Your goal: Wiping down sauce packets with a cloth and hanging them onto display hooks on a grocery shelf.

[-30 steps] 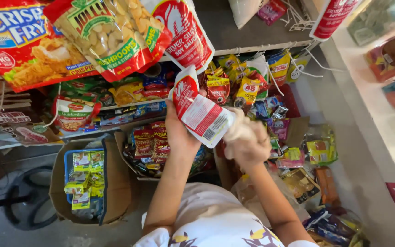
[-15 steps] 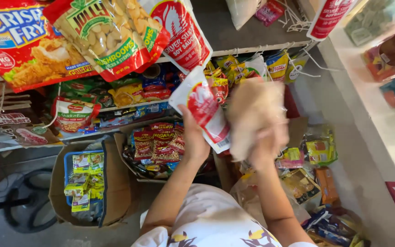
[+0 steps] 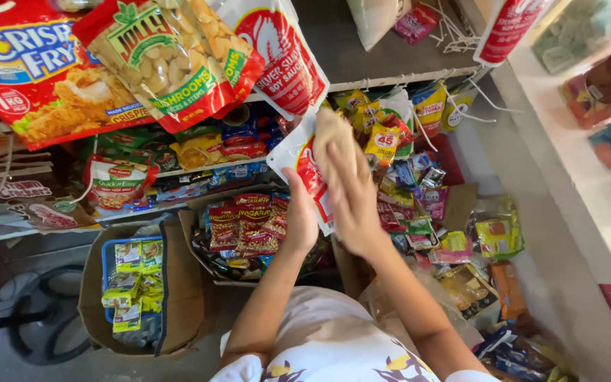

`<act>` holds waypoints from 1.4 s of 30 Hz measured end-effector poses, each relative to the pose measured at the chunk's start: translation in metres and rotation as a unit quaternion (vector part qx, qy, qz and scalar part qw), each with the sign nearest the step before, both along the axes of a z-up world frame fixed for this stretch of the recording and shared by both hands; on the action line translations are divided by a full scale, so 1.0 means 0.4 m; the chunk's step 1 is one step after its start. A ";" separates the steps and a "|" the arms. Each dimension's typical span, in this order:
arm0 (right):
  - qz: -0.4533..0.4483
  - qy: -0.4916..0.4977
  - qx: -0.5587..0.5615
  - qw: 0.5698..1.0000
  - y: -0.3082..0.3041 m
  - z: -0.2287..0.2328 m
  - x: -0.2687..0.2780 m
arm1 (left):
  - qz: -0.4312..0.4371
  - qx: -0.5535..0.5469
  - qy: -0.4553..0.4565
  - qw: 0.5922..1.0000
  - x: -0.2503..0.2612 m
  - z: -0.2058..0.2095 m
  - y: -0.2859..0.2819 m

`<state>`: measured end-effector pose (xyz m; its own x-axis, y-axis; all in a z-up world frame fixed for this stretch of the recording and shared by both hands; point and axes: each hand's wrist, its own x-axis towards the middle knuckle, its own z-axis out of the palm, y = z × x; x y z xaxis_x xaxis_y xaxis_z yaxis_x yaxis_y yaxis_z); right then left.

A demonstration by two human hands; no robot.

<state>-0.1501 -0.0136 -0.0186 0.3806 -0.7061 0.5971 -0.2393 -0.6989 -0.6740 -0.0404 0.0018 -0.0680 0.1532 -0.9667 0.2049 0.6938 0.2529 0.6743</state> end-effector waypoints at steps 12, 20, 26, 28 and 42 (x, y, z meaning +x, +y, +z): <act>0.076 -0.247 0.196 0.946 -0.033 -0.068 -0.034 | 0.190 -0.055 -0.528 0.826 -0.060 0.127 0.049; -0.040 -0.194 0.136 0.971 -0.062 -0.049 -0.051 | 0.119 0.009 -0.246 0.962 0.062 0.045 -0.020; 0.016 -0.230 0.161 0.960 -0.068 -0.027 -0.021 | 0.112 0.146 -0.056 0.981 0.060 -0.045 -0.059; 0.019 -0.250 0.158 0.955 -0.082 -0.015 -0.023 | 0.133 0.189 0.001 0.973 0.057 -0.030 -0.065; -0.022 0.122 -0.158 0.980 0.012 0.002 0.043 | 0.043 0.150 0.146 0.977 0.103 0.017 -0.035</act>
<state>-0.1329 -0.0089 -0.0179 0.5115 -0.5205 0.6837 -0.4013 -0.8482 -0.3456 0.0007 -0.0121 -0.0614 0.2457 -0.9577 -0.1497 0.8527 0.1401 0.5032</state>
